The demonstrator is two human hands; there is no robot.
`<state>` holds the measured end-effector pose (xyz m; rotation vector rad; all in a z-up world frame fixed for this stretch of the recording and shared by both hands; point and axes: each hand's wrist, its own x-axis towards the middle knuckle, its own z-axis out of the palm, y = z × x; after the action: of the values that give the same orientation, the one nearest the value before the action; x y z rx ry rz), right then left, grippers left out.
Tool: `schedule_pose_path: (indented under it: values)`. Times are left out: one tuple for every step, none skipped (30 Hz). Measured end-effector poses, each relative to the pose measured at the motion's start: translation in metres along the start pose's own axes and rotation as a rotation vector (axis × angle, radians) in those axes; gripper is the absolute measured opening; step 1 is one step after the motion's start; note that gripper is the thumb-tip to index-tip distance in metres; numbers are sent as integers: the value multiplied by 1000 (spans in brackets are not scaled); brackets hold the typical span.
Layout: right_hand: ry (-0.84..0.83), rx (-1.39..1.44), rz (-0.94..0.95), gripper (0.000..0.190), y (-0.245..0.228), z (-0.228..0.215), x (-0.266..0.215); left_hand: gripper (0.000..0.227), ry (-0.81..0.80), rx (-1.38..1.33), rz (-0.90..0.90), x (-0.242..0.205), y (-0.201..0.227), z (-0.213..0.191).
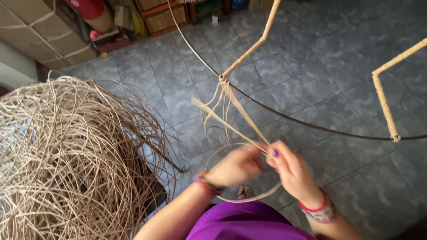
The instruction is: Weaving rattan strands onto a circular frame
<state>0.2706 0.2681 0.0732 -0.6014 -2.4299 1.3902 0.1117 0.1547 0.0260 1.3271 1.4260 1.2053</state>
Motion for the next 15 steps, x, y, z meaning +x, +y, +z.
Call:
schedule_pose_path:
  values:
    - [42, -48, 8, 28, 8, -6, -6, 55, 145, -374, -13, -8, 30, -31]
    - [47, -46, 4, 28, 22, -8, -11, 55, 144, -368, -11, -8, 16, -39]
    - [34, 133, 125, 31, 35, -10, -17, 23, 317, -797, 82, -9, 2, -45]
    - [23, 313, 247, 34, 49, -12, -24, 23, 492, -1223, 182, -11, -12, -51]
    - [24, 316, 249, 34, 38, -8, -17, 23, 490, -1221, 178, -12, -8, -44]
    - [33, 300, 186, 31, 27, -5, -11, 30, 328, -751, 151, -13, -4, -37]
    - [47, 281, 125, 42, 16, -2, -6, 47, 159, -282, 124, -13, 0, -29]
    - [54, 283, 129, 42, 4, 3, 1, 47, 151, -282, 123, -9, -6, -4]
    - [69, 370, 126, 35, -9, 6, 11, 36, -9, -275, -42, -2, -13, 20]
    - [85, 457, 122, 32, -21, 10, 21, 27, -171, -263, -205, 4, -19, 43]
    - [93, 458, 124, 32, -17, 10, 21, 27, -179, -262, -204, 4, -20, 43]
    - [136, 500, 123, 25, -14, 10, 22, 25, -191, -97, -180, 4, -20, 43]
    - [177, 540, 117, 23, -10, 9, 26, 24, -198, 69, -151, 6, -21, 41]
    - [183, 539, 115, 23, -6, 6, 21, 24, -203, 71, -147, 4, -13, 25]
    - [201, 297, 87, 25, -1, 3, 14, 22, -84, -39, -33, 2, -6, 10]
